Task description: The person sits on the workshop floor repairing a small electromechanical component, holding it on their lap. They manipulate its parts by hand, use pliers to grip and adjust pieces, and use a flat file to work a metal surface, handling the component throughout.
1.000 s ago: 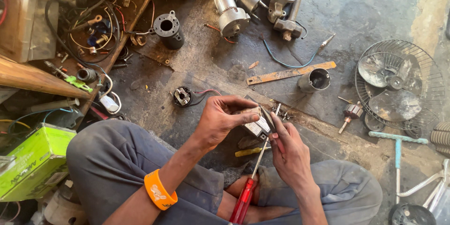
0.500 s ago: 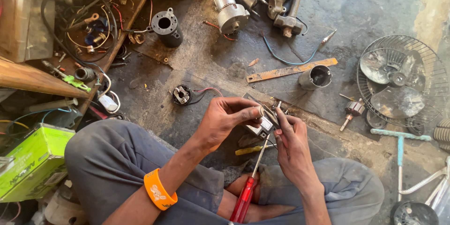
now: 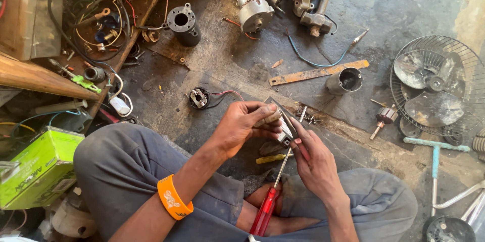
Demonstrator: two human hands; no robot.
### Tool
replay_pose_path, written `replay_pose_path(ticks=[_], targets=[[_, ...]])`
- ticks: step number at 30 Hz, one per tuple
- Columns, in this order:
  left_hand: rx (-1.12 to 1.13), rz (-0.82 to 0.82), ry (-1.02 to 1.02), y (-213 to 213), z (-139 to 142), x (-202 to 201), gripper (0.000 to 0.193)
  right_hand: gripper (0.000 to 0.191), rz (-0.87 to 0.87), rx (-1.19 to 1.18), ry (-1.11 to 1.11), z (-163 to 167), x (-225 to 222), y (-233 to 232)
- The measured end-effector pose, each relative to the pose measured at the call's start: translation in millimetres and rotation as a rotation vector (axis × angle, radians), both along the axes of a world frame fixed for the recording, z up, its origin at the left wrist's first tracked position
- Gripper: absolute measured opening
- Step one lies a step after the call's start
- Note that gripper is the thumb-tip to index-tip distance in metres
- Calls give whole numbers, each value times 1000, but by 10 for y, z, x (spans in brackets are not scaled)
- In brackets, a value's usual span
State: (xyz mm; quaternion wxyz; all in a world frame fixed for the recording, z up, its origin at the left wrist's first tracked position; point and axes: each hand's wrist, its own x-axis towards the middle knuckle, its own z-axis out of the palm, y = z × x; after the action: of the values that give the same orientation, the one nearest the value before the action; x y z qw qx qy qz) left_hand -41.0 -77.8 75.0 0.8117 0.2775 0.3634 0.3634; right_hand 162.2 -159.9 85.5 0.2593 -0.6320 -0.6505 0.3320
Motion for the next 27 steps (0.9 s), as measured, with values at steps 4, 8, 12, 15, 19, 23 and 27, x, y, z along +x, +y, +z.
replay_pose_path(ticks=[4, 8, 12, 15, 19, 23, 27], targets=[[-59, -51, -42, 6, -6, 6, 33, 58, 47, 38, 70, -59, 25, 2], [-76, -40, -49, 11, -16, 1, 31, 56, -23, 89, 234, -182, 67, 3], [-103, -19, -63, 15, -28, -7, 31, 59, -199, -146, 362, -275, 133, -12], [-126, -7, -84, 17, -47, -16, 29, 57, -224, -155, 452, -298, 151, -26], [-50, 40, -28, 3, -105, 5, 23, 56, -238, -206, 404, -238, 156, -29], [16, 74, -62, 3, -174, 12, 28, 52, -77, 59, 166, -142, 110, -1], [73, 87, -77, 20, -196, 6, 31, 52, -11, 172, -9, -79, 73, 26]])
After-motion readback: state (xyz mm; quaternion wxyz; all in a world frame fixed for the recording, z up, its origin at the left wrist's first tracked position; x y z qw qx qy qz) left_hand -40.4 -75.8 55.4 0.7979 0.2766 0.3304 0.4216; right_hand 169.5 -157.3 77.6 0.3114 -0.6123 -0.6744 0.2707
